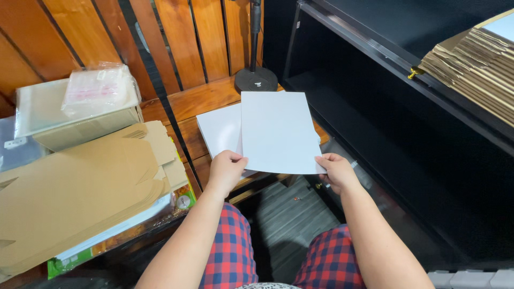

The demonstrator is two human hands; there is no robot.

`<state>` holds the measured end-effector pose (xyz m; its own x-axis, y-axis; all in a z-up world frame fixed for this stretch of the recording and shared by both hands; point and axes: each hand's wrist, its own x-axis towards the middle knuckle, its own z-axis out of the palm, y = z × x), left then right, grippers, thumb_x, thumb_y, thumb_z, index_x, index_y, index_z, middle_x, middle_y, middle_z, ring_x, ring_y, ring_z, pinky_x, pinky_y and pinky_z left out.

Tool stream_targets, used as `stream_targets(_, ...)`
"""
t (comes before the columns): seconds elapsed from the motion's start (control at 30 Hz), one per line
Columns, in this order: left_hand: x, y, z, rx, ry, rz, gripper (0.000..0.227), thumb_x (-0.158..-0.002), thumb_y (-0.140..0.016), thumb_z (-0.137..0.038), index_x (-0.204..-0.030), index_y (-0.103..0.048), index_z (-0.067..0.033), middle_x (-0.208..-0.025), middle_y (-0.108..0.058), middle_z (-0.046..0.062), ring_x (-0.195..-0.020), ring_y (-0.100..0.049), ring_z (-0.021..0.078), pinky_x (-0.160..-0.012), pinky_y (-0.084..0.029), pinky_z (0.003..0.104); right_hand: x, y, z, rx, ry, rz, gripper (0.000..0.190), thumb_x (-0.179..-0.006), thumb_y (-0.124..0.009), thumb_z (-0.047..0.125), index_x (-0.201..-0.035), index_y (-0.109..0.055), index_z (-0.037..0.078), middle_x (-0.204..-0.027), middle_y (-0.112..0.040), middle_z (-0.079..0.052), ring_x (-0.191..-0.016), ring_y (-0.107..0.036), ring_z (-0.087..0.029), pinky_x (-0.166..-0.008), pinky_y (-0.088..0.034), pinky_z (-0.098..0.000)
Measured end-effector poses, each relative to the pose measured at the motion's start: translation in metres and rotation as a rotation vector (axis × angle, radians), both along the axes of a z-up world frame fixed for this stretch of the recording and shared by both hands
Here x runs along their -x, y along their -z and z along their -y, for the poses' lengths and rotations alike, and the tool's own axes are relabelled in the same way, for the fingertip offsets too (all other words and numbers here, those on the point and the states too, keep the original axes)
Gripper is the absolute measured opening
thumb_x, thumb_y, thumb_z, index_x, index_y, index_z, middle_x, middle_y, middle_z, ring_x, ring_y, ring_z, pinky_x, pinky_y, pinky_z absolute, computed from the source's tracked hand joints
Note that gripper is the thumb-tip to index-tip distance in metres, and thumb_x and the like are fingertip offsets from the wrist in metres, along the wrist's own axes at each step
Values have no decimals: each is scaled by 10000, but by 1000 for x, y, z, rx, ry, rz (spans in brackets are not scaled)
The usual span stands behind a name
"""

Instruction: The person repeatedly picks up a single white sheet of paper from a stack on a wooden bench and places it onto a stack of brown cardboard sheets inside a black cabinet. The person continues this process for the duration of the video.

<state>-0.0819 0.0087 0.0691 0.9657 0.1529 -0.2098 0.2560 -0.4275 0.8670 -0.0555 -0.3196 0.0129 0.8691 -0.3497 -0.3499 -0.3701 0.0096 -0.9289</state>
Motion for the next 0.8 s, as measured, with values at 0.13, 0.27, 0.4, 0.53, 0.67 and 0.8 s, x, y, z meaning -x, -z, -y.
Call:
stream_targets(0.13, 7, -23, 3, 503, -60, -25, 463, -903, -722, -105, -1252, -592, 169, -1102, -674, 315, -884, -749, 261, -796, -639, 363, 5, -15, -4, -118, 4, 2, 211, -951, -753, 170, -1099, -697, 29, -856, -673, -73, -698, -686, -154, -620, -648, -229)
stream_targets(0.27, 12, -41, 9, 623, -47, -88, 661, -925, -665, -11, -1502, -381, 139, -1376, -508, 391, -1167, -651, 386, -904, -616, 417, 13, -34, -6, -283, -57, 18, 271, -942, -705, 33, -1198, -648, -39, -867, -669, -99, -677, -714, -156, -593, -651, -227)
stream_targets(0.4, 1, -23, 8, 729, -9, -102, 753, -919, -659, 20, -1588, -318, 69, -1353, -513, 323, -1152, -636, 316, -919, -614, 406, 23, -52, -8, -314, -107, 31, 464, -941, -654, -35, -1399, -589, -7, -930, -671, -155, -705, -744, -225, -633, -670, -272)
stream_targets(0.53, -1, -22, 4, 738, 2, -76, 760, -906, -660, 48, -1595, -340, 31, -1179, -562, 250, -998, -642, 255, -874, -630, 359, 25, -60, -11, -318, -91, 64, 513, -928, -643, -63, -1431, -583, 20, -966, -677, -177, -721, -752, -253, -652, -673, -301)
stream_targets(0.67, 2, -40, -1, 751, 3, -20, 755, -895, -652, 65, -1591, -364, 15, -1082, -570, 213, -878, -641, 205, -842, -632, 307, 30, -77, -18, -331, -100, 113, 542, -933, -647, -63, -1460, -563, 30, -997, -665, -205, -745, -759, -288, -663, -677, -331)
stream_targets(0.8, 5, -56, -12, 857, -6, 48, 732, -873, -691, 68, -1555, -442, -23, -967, -615, 169, -760, -711, 227, -729, -658, 280, 35, -97, -19, -389, -91, 166, 568, -907, -658, -90, -1456, -570, 23, -955, -676, -223, -716, -756, -307, -657, -678, -352)
